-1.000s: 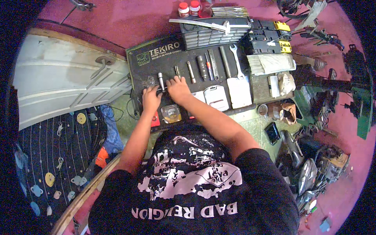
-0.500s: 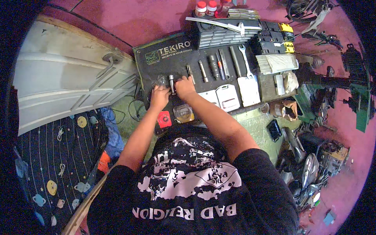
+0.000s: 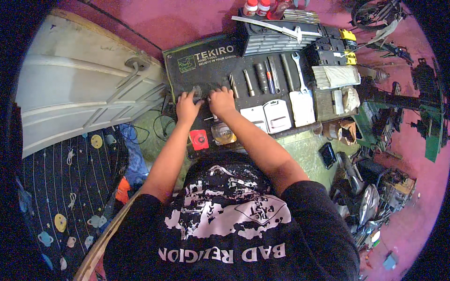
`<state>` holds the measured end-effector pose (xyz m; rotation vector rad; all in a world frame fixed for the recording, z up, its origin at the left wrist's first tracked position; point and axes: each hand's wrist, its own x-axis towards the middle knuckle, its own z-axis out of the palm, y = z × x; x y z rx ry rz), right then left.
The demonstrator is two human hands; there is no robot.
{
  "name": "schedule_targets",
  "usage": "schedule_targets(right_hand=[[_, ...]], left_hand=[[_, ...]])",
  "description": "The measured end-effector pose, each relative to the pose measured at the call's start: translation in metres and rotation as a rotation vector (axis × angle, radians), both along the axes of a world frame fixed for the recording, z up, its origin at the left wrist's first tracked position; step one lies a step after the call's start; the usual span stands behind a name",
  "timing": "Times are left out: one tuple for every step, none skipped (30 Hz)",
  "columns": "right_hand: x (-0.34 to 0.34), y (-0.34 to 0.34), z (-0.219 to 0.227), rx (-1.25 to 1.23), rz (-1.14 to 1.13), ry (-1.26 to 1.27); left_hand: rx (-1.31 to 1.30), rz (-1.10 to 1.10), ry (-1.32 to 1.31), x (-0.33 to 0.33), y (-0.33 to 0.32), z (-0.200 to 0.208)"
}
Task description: The person organizes various tools on a workbench. They pick up and place down items such as a caliper, screwdriver, and drill bits, arranging them in a neat row. The person also handles a small red box and a plastic bag containing parts, placing them on the bench.
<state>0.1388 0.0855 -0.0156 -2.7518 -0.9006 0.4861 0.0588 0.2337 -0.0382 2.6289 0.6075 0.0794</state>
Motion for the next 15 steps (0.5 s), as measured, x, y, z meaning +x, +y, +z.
schedule_targets(right_hand=[[0.002, 0.004, -0.001, -0.025, 0.011, 0.016], [0.003, 0.007, -0.004, 0.001, 0.008, -0.005], [0.002, 0.009, -0.005, 0.027, 0.005, -0.027], [0.002, 0.009, -0.006, 0.054, 0.003, -0.049], [0.003, 0.009, -0.001, 0.122, -0.013, -0.026], [0.002, 0.008, 0.004, 0.190, -0.029, -0.003], [0.001, 0.007, 0.009, 0.258, -0.044, 0.021], [0.002, 0.004, 0.013, 0.388, -0.101, 0.119], [0.003, -0.002, 0.014, 0.515, -0.167, 0.217], [0.001, -0.007, 0.018, 0.645, -0.219, 0.319], [-0.002, -0.013, 0.033, 0.772, -0.256, 0.511], [-0.005, -0.022, 0.047, 0.779, -0.238, 0.620], [-0.007, -0.032, 0.061, 0.783, -0.218, 0.729], [-0.012, -0.040, 0.081, 0.784, -0.194, 0.839], [-0.020, -0.046, 0.108, 0.753, -0.236, 0.836]], left_hand=[[0.031, -0.001, -0.004, 0.006, 0.002, -0.006], [0.062, -0.026, -0.010, 0.011, 0.008, -0.019], [0.094, -0.051, -0.015, 0.014, 0.015, -0.032], [0.127, -0.076, -0.021, 0.014, 0.020, -0.043], [0.063, -0.073, -0.145, 0.011, 0.021, -0.041], [-0.121, -0.043, -0.128, 0.008, 0.020, -0.039], [-0.304, -0.014, -0.110, 0.005, 0.020, -0.036], [-0.485, 0.011, -0.091, 0.001, 0.019, -0.032], [-0.692, 0.032, -0.111, -0.006, 0.007, 0.005], [-0.910, 0.051, -0.083, -0.018, 0.005, 0.022], [-1.127, 0.077, -0.058, -0.029, 0.003, 0.032], [-1.344, 0.098, -0.030, -0.039, 0.000, 0.045], [-1.361, 0.089, -0.030, -0.048, -0.003, 0.059], [-1.378, 0.082, -0.034, -0.058, -0.010, 0.080], [-1.399, 0.071, -0.039, -0.067, -0.015, 0.096]])
